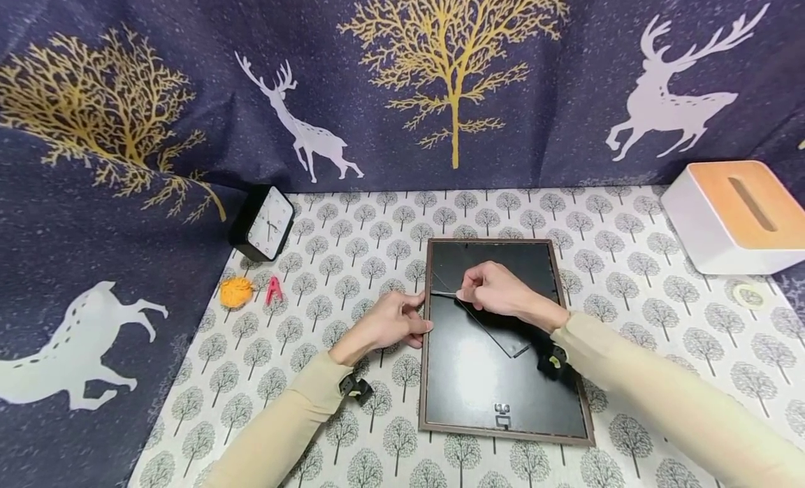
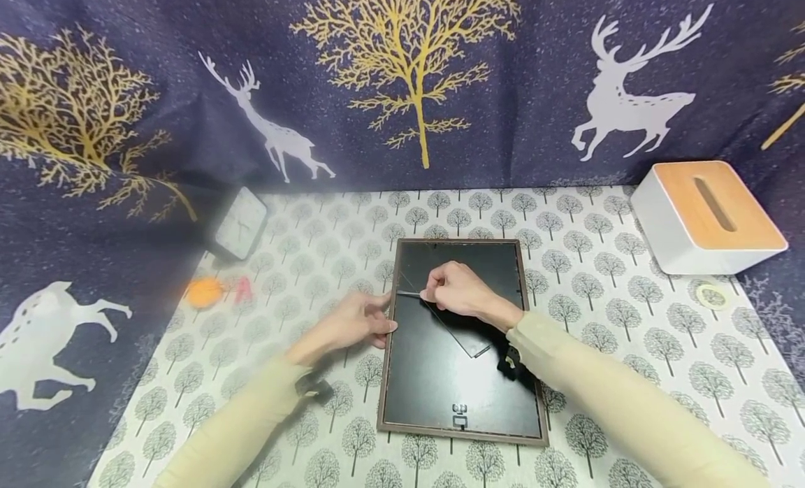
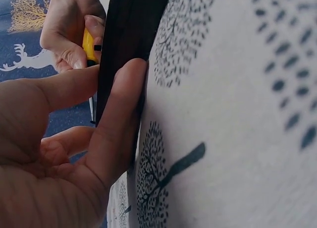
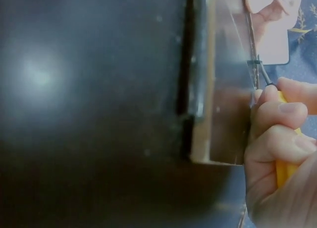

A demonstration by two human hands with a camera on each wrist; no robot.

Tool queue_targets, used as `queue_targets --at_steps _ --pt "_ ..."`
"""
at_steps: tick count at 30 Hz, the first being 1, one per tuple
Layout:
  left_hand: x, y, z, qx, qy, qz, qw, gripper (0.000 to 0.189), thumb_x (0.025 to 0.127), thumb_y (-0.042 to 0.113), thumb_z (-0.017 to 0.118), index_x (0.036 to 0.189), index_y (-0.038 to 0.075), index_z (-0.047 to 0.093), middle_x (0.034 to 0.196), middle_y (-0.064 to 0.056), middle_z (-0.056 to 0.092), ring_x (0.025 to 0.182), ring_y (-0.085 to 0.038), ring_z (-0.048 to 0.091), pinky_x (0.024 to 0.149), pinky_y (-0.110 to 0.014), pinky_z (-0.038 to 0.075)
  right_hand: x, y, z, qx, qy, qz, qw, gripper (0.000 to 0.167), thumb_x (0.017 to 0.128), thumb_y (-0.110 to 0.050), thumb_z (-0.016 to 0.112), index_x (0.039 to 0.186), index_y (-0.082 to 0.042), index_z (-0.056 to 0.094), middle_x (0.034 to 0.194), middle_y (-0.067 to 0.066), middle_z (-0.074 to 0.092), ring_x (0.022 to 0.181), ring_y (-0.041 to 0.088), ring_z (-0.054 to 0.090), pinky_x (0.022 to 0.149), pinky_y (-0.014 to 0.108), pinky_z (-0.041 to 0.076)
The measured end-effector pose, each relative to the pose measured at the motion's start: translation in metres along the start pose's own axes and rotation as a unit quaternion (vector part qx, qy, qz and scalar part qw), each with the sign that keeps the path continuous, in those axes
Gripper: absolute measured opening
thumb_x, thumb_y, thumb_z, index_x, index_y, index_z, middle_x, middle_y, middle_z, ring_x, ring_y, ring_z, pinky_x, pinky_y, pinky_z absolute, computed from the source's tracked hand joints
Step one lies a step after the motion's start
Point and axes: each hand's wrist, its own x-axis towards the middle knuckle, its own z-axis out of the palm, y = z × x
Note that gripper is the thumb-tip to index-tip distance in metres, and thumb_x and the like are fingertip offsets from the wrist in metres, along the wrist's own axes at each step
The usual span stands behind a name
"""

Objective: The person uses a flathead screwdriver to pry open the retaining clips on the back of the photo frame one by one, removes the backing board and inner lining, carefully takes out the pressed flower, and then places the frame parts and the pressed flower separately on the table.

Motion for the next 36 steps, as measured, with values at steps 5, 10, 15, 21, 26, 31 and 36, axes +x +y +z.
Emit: queue_targets --at_steps 5,10,15,21,26,31,36 --pt "0.000 0.000 -0.001 0.001 -0.003 0.005 1.0000 0.080 0.098 0.006 0.079 0.164 -0.004 0.035 0.098 -0.014 0.077 0.065 -0.014 0.073 0.074 -0.031 0.073 0.000 -0.001 0.001 -0.006 0.006 -0.003 1.0000 0.020 0.096 -0.013 0.069 0.076 -0.010 0.069 0.059 -0.006 0.058 0.063 0.014 0.055 0.072 0.024 0.047" --pt "-0.002 0.001 0.000 0.004 -0.001 0.005 1.0000 0.080 0.098 0.006 0.079 0.164 -0.004 0.035 0.099 -0.014 0.078 0.064 -0.014 0.073 0.073 -0.031 0.073 -0.002 -0.005 0.003 -0.009 0.009 -0.005 0.9999 0.020 0.096 -0.013 0.070 0.077 -0.010 0.070 0.060 -0.005 0.060 0.062 0.013 0.058 0.069 0.024 0.050" --pt "-0.004 0.002 0.000 0.005 -0.002 0.007 1.0000 0.080 0.098 0.005 0.078 0.164 -0.004 0.033 0.100 -0.015 0.077 0.064 -0.014 0.073 0.074 -0.031 0.073 -0.004 -0.007 0.004 -0.005 0.013 -0.001 0.9999 0.022 0.097 -0.015 0.072 0.076 -0.009 0.069 0.059 -0.006 0.058 0.059 0.012 0.058 0.067 0.024 0.051" --pt "0.001 0.001 -0.003 0.000 -0.021 0.017 0.9996 0.079 0.099 0.003 0.076 0.164 -0.006 0.032 0.099 -0.016 0.076 0.067 -0.014 0.074 0.076 -0.031 0.073 -0.007 -0.008 0.005 -0.024 0.028 0.000 0.9993 0.022 0.099 -0.017 0.071 0.077 -0.011 0.070 0.060 -0.004 0.061 0.059 0.013 0.056 0.064 0.025 0.048" --pt "0.016 0.003 -0.009 -0.026 -0.049 0.005 0.9984 0.076 0.103 0.003 0.070 0.168 -0.002 0.030 0.103 -0.020 0.075 0.074 -0.018 0.077 0.080 -0.034 0.074 -0.020 -0.008 0.000 -0.057 0.051 -0.008 0.9970 0.019 0.100 -0.018 0.071 0.081 -0.013 0.072 0.065 -0.003 0.065 0.062 0.014 0.056 0.067 0.026 0.045" --pt "0.039 0.008 -0.018 -0.021 0.003 0.006 0.9997 0.070 0.107 0.012 0.067 0.169 0.009 0.036 0.106 -0.018 0.073 0.076 -0.021 0.077 0.081 -0.034 0.074 -0.040 -0.011 -0.008 -0.055 0.078 -0.020 0.9953 0.013 0.098 -0.014 0.069 0.086 -0.013 0.075 0.069 -0.003 0.067 0.066 0.013 0.055 0.066 0.024 0.043" --pt "0.060 0.025 -0.032 0.021 0.042 0.019 0.9987 0.078 0.104 0.010 0.071 0.171 0.012 0.033 0.099 -0.018 0.075 0.071 -0.020 0.076 0.075 -0.033 0.074 -0.060 -0.013 -0.014 -0.013 0.103 0.002 0.9946 0.011 0.098 -0.015 0.071 0.089 -0.009 0.074 0.070 -0.003 0.066 0.067 0.013 0.055 0.060 0.022 0.044"
